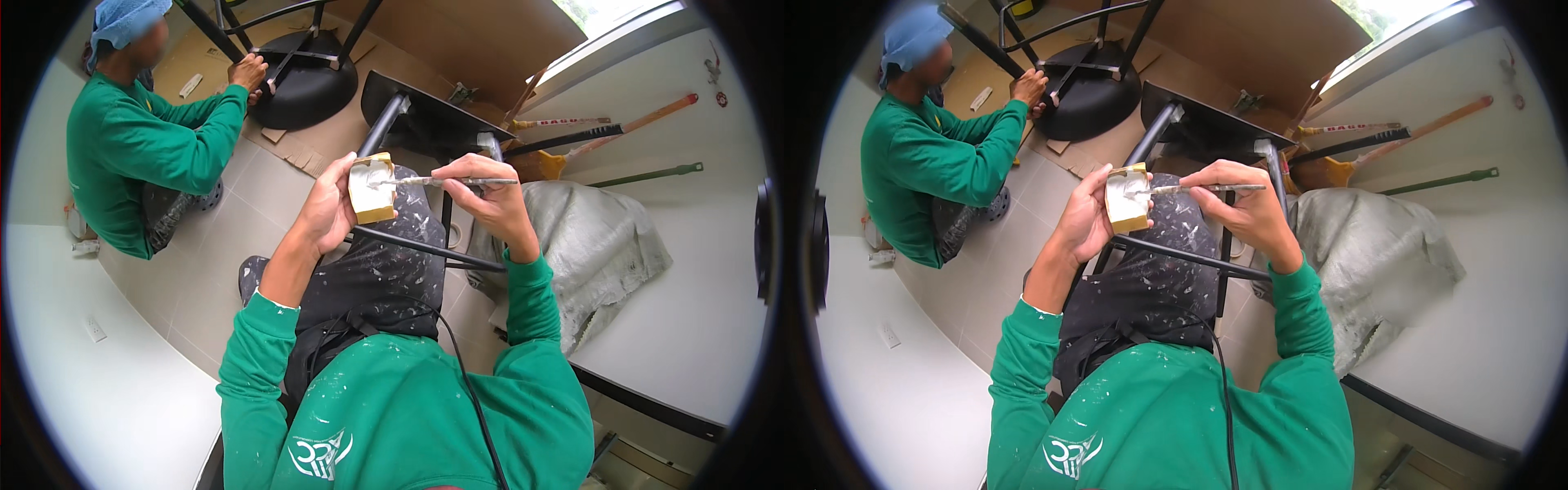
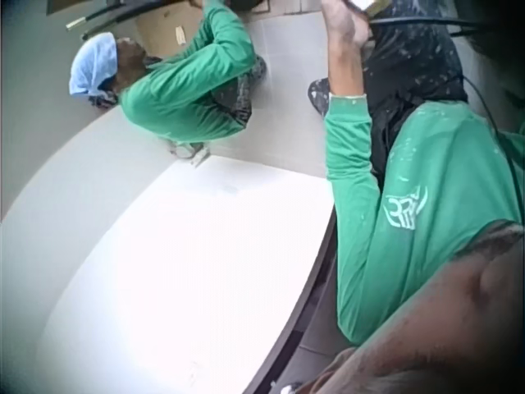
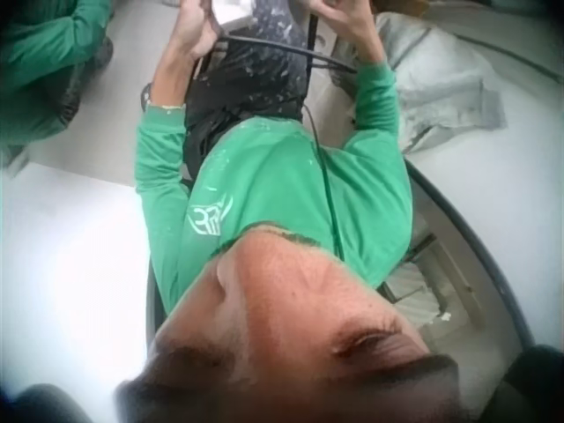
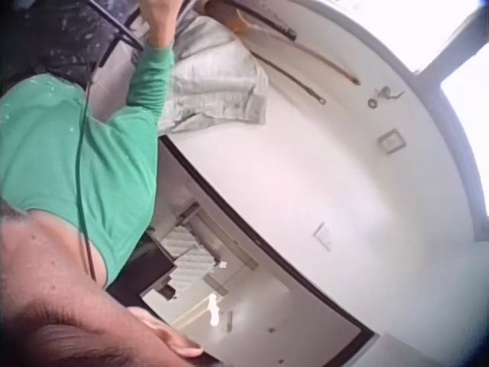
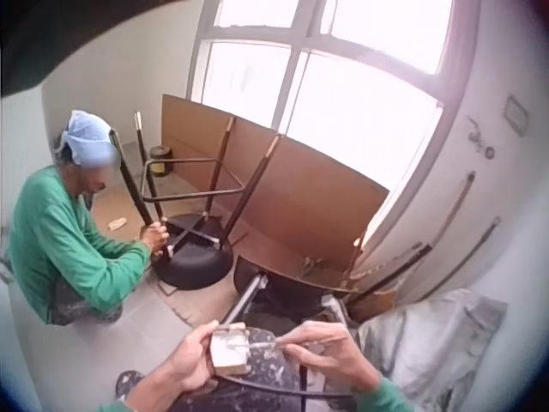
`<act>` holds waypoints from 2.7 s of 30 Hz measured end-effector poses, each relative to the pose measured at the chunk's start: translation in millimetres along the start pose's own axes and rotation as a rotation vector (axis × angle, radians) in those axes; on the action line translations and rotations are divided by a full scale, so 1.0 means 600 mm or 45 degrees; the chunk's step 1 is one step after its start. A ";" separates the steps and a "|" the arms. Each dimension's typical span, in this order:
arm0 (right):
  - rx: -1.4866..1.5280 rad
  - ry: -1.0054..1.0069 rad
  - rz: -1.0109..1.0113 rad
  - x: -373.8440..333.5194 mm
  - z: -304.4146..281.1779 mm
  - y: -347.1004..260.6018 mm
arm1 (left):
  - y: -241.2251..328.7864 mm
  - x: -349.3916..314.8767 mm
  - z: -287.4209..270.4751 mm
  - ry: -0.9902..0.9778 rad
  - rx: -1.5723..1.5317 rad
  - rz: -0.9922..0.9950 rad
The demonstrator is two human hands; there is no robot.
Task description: The person applies a white substance to the joints and underside of a black chair frame using a brush.
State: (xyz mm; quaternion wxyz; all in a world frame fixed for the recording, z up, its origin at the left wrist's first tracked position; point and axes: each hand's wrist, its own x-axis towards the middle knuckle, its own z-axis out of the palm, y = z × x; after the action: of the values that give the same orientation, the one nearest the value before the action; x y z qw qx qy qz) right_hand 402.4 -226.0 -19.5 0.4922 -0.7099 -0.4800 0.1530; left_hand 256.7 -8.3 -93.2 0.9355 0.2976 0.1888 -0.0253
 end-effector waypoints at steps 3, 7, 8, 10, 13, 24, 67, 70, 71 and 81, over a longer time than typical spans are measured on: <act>0.021 0.057 -0.011 -0.016 -0.011 0.011 | 0.001 0.001 0.002 -0.010 -0.040 -0.006; 0.060 0.108 0.001 -0.033 -0.023 0.019 | 0.001 0.004 0.003 -0.058 -0.049 0.013; 0.065 0.119 0.002 -0.036 -0.023 0.017 | 0.000 0.002 0.003 -0.066 -0.044 0.012; 0.052 0.131 -0.006 -0.046 -0.026 0.019 | -0.003 0.003 0.005 -0.076 -0.036 0.012; 0.021 0.152 0.013 -0.057 -0.037 0.016 | -0.007 0.007 0.010 -0.052 -0.017 0.011; 1.285 0.889 0.128 -0.217 0.018 0.060 | -0.011 0.029 -0.001 0.163 -0.032 0.229; 0.761 0.741 0.702 -0.117 0.253 0.556 | 0.022 0.213 -0.066 -0.047 0.087 -0.065; 0.580 0.659 0.587 -0.102 0.253 0.552 | 0.031 0.210 -0.044 0.013 0.118 -0.157; 0.513 0.623 0.531 -0.101 0.251 0.554 | 0.031 0.211 -0.042 0.016 0.093 -0.182; 0.042 0.517 0.273 -0.112 0.255 0.536 | 0.019 0.192 -0.054 0.008 0.141 -0.159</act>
State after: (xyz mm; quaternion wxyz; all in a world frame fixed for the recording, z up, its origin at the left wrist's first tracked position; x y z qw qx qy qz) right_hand 434.7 -215.0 -380.4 0.5712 -0.7649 -0.2904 0.0662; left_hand 354.5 26.7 -153.9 0.9137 0.3364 0.2080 -0.0929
